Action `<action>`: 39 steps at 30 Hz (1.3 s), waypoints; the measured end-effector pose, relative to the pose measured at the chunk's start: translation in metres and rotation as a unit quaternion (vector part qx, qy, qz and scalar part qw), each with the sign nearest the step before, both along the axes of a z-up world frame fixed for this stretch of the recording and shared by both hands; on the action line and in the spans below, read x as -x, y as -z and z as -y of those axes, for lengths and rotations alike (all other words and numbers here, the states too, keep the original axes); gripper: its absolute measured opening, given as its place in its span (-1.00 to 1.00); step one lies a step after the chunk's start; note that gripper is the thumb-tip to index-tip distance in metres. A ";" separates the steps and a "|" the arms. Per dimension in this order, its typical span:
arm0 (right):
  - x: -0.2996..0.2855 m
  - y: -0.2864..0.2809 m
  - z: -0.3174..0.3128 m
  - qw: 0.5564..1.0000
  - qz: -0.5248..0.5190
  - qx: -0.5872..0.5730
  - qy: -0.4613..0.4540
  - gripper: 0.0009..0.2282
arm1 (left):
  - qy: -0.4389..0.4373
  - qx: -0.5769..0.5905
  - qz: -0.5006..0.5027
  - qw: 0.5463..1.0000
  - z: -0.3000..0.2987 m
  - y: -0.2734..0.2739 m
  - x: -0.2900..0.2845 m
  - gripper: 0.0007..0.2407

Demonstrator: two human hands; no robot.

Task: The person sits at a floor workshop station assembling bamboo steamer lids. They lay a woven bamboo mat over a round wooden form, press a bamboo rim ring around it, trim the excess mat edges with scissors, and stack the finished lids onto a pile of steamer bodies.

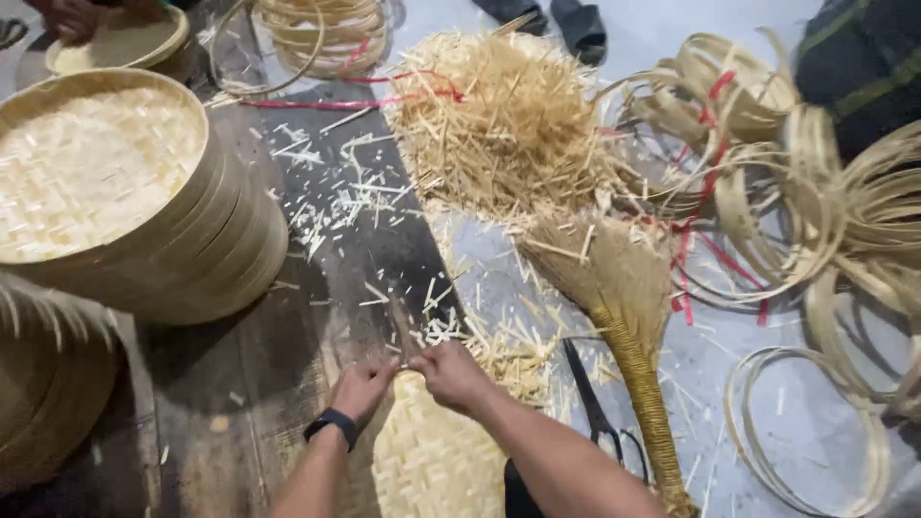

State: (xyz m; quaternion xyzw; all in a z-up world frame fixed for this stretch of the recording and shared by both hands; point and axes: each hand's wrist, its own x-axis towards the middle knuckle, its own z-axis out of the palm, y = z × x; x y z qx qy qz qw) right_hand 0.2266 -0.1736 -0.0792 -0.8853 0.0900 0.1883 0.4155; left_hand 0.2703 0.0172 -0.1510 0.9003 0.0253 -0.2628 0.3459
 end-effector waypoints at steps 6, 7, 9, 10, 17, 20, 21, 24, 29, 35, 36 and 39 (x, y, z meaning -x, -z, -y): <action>0.044 -0.020 0.017 0.938 0.304 0.166 0.026 -0.69 | -0.023 0.226 -0.008 0.974 -0.007 0.059 -0.018 -0.64; 0.051 -0.008 0.025 0.983 0.130 0.106 0.075 -0.58 | 0.064 0.212 0.090 0.971 -0.010 0.077 -0.022 -0.64; 0.061 0.021 0.036 0.990 -0.059 0.040 0.124 -0.46 | 0.155 0.193 0.179 0.952 -0.006 0.060 -0.013 -0.64; 0.057 0.038 0.038 0.984 -0.079 -0.002 0.162 -0.50 | 0.052 0.155 0.037 0.986 -0.001 0.025 -0.008 -0.63; 0.054 0.043 0.041 0.984 -0.033 -0.014 0.175 -0.46 | -0.092 0.042 -0.048 0.994 -0.007 -0.021 0.015 -0.57; 0.055 0.044 0.042 0.987 -0.022 -0.006 0.158 -0.48 | -0.046 -0.063 0.503 0.861 -0.062 0.068 0.050 -0.50; 0.053 0.047 0.043 0.987 -0.025 -0.008 0.157 -0.48 | -0.045 -0.065 0.501 0.862 -0.073 0.083 0.055 -0.50; 0.055 0.061 0.044 0.987 0.006 -0.004 0.162 -0.49 | -0.157 -0.109 0.064 0.979 -0.091 0.106 0.065 -0.42; 0.066 0.057 0.038 0.952 0.131 0.099 0.257 -0.65 | -0.264 0.175 0.066 0.946 -0.097 0.130 0.061 -0.40; 0.053 0.006 0.141 0.956 0.166 0.206 0.125 -0.66 | -0.284 0.069 0.307 0.906 -0.115 0.170 0.114 -0.58; 0.062 -0.033 0.155 0.956 0.166 0.206 0.126 -0.66 | -0.283 0.069 0.307 0.906 -0.119 0.154 0.127 -0.58; 0.090 -0.158 0.177 0.975 0.160 0.138 0.074 -0.60 | -0.296 -0.007 0.233 0.926 -0.129 0.097 0.164 -0.57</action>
